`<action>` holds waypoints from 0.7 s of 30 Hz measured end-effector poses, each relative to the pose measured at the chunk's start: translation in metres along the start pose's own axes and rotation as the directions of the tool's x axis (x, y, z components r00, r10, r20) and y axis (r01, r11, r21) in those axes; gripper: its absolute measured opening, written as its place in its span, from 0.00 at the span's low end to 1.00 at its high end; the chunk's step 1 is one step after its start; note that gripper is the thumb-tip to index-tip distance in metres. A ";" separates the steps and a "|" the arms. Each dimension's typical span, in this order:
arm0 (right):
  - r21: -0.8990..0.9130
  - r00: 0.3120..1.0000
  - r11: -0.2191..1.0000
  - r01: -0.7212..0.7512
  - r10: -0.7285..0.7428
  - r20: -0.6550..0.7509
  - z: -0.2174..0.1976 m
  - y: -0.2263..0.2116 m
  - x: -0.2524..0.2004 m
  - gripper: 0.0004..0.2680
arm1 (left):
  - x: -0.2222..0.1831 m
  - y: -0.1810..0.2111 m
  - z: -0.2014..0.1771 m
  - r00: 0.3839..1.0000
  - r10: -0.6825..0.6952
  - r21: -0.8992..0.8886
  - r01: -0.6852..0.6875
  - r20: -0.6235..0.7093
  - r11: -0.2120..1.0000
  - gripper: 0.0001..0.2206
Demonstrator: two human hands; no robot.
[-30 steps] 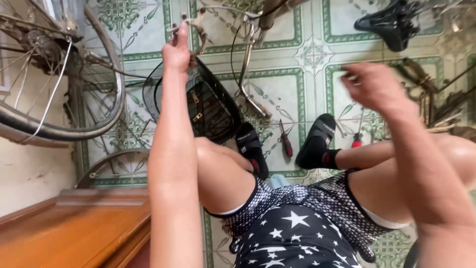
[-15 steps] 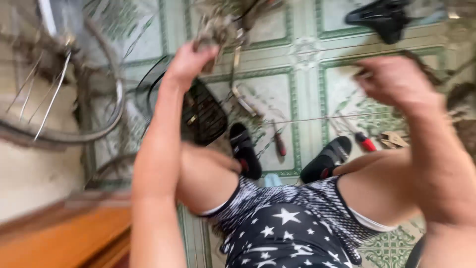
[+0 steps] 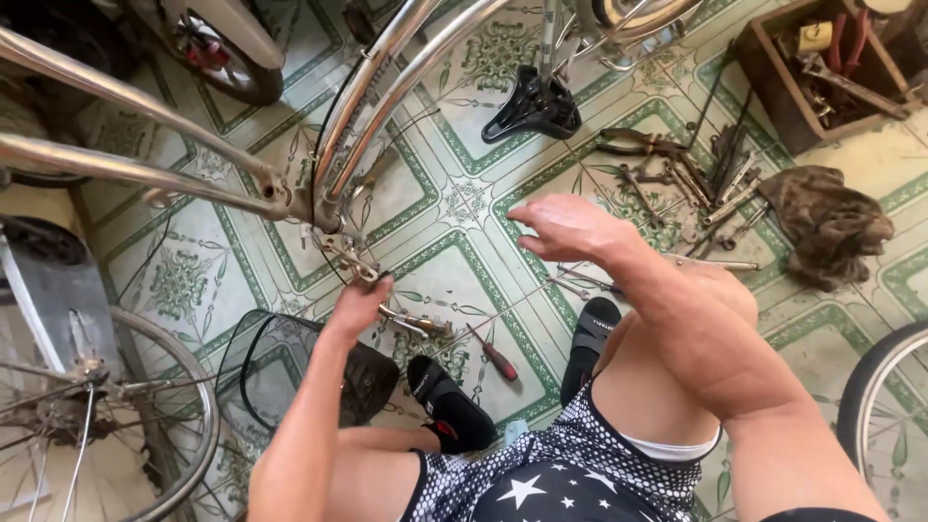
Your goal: The person removes a fender from a bicycle frame and uses a screwdriver to tighten a component on the rear wheel axle.
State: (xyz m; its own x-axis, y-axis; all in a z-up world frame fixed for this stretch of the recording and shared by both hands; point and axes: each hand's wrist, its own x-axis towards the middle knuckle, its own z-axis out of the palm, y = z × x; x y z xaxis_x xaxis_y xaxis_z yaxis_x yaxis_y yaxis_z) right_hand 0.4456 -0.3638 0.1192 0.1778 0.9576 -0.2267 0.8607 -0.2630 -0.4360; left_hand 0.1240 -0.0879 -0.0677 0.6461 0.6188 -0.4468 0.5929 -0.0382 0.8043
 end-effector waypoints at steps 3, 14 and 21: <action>0.029 0.999 1.000 0.011 -0.010 -0.052 -0.001 0.013 -0.006 0.15 | -0.022 0.035 -0.041 0.988 -0.044 0.450 -0.028 0.150 0.893 0.37; -0.027 0.991 0.992 -0.121 0.120 -0.057 -0.005 0.046 -0.018 0.22 | -0.073 0.098 -0.094 0.984 -0.135 0.548 0.175 -0.114 0.818 0.50; -0.026 0.974 0.976 -0.217 0.215 -0.075 -0.015 0.047 -0.013 0.22 | -0.011 0.106 -0.118 0.900 0.165 -0.105 -0.224 -0.403 0.969 0.52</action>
State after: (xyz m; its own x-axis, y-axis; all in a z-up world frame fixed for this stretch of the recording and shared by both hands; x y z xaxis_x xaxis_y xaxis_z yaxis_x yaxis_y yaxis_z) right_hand 0.4908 -0.3869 0.1143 0.3939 0.8849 -0.2487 0.8137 -0.4615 -0.3535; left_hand 0.1231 -0.0066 0.0685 0.4857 0.8669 -0.1120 0.3792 -0.0935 0.9206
